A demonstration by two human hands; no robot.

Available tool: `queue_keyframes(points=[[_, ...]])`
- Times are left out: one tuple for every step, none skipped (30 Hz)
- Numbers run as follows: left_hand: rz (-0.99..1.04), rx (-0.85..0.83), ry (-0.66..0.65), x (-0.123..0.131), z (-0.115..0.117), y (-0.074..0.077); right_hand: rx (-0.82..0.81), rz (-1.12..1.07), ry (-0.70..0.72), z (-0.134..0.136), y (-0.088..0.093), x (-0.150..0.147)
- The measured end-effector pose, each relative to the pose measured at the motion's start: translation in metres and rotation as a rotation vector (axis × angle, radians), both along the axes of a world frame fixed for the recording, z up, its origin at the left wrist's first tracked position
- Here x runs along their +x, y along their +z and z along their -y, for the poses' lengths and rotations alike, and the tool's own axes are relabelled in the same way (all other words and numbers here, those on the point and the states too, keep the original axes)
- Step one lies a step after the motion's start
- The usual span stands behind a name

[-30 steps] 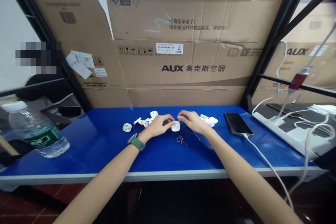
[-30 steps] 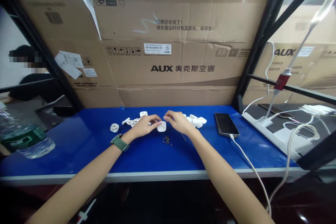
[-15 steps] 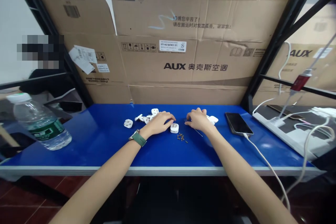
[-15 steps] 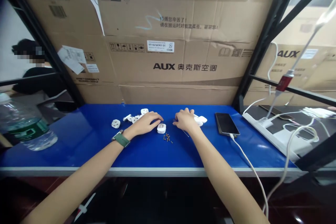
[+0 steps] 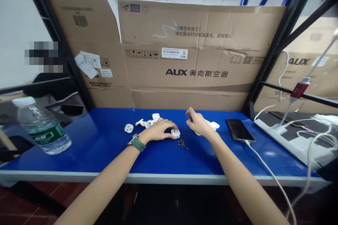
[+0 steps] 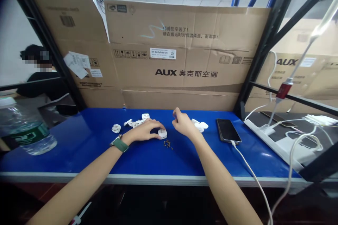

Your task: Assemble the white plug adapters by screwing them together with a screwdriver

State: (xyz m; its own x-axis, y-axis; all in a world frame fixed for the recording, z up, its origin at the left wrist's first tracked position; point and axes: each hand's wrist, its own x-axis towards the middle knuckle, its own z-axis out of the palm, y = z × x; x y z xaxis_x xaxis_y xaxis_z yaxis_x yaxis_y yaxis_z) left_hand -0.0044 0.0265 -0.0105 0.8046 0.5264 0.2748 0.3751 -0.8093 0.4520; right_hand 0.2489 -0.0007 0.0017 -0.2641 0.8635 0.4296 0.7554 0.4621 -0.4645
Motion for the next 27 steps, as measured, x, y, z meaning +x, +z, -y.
queue_keyframes(points=[[-0.008, 0.006, 0.01, -0.001, -0.0013, -0.0003, -0.035, 0.038, 0.073, 0.0024, 0.0021, 0.0007], [-0.017, 0.012, 0.017, -0.0023, -0.0023, -0.0007, -0.08, 0.093, 0.154, 0.0049, 0.0039, 0.0012], [-0.019, 0.017, 0.019, -0.0039, -0.0031, -0.0013, -0.127, 0.153, 0.233, 0.0072, 0.0055, 0.0015], [-0.015, 0.019, 0.015, -0.0054, -0.0037, -0.0022, -0.17, 0.203, 0.298, 0.0093, 0.0066, 0.0014], [-0.003, 0.018, 0.006, -0.0068, -0.0041, -0.0034, -0.212, 0.238, 0.341, 0.0108, 0.0072, 0.001], [0.01, 0.015, -0.009, -0.0078, -0.0045, -0.0048, -0.254, 0.256, 0.36, 0.0117, 0.0073, 0.0003], [0.02, 0.011, -0.022, -0.0083, -0.005, -0.0062, -0.293, 0.259, 0.362, 0.012, 0.0069, -0.0005], [0.023, 0.006, -0.033, -0.0082, -0.0056, -0.0076, -0.33, 0.252, 0.36, 0.0117, 0.006, -0.0014], [0.021, 0.0, -0.038, -0.0077, -0.0063, -0.0088, -0.361, 0.243, 0.36, 0.0109, 0.0048, -0.0023], [0.014, -0.006, -0.037, -0.0068, -0.007, -0.0097, -0.381, 0.233, 0.364, 0.0099, 0.0035, -0.003], [0.006, -0.009, -0.03, -0.0056, -0.0077, -0.0101, -0.392, 0.226, 0.37, 0.0089, 0.0023, -0.0036], [0.0, -0.008, -0.021, -0.0043, -0.0083, -0.0101, -0.395, 0.22, 0.378, 0.008, 0.0012, -0.0041], [-0.001, -0.005, -0.012, -0.0032, -0.0087, -0.0098, -0.396, 0.216, 0.384, 0.0073, 0.0004, -0.0044], [0.005, 0.0, -0.003, -0.0022, -0.0089, -0.0091, -0.397, 0.215, 0.386, 0.007, -0.0001, -0.0046], [0.012, 0.003, 0.003, -0.0015, -0.0088, -0.0083, -0.395, 0.215, 0.387, 0.007, -0.0004, -0.0048], [0.02, 0.007, 0.01, -0.0012, -0.0085, -0.0075, -0.389, 0.218, 0.388, 0.0073, -0.0004, -0.005], [0.024, 0.01, 0.018, -0.0011, -0.008, -0.0067, -0.38, 0.225, 0.389, 0.0077, -0.0003, -0.0052], [0.019, 0.014, 0.025, -0.0012, -0.0073, -0.0059, -0.37, 0.235, 0.385, 0.0083, -0.0003, -0.0054], [0.009, 0.021, 0.035, -0.0014, -0.0065, -0.0053, -0.361, 0.249, 0.376, 0.0088, -0.0002, -0.0057], [-0.006, 0.032, 0.045, -0.0017, -0.0056, -0.0048, -0.355, 0.264, 0.362, 0.0093, -0.0003, -0.006], [-0.022, 0.042, 0.054, -0.0019, -0.0048, -0.0045, -0.351, 0.278, 0.347, 0.0095, -0.0005, -0.0062], [-0.035, 0.051, 0.061, -0.002, -0.0041, -0.0042, -0.347, 0.287, 0.336, 0.0096, -0.0008, -0.0064], [-0.043, 0.056, 0.064, -0.0019, -0.0034, -0.0041, -0.343, 0.292, 0.333, 0.0097, -0.001, -0.0066], [-0.047, 0.06, 0.063, -0.0018, -0.003, -0.0041, -0.337, 0.294, 0.339, 0.0096, -0.0013, -0.0067], [-0.047, 0.061, 0.059, -0.0016, -0.0028, -0.0043, -0.332, 0.295, 0.351, 0.0095, -0.0016, -0.0068], [-0.045, 0.058, 0.052, -0.0014, -0.0028, -0.0046, -0.327, 0.299, 0.363, 0.0094, -0.0017, -0.007], [-0.041, 0.056, 0.048, -0.0011, -0.003, -0.0051, -0.32, 0.305, 0.37, 0.0094, -0.0018, -0.0071]])
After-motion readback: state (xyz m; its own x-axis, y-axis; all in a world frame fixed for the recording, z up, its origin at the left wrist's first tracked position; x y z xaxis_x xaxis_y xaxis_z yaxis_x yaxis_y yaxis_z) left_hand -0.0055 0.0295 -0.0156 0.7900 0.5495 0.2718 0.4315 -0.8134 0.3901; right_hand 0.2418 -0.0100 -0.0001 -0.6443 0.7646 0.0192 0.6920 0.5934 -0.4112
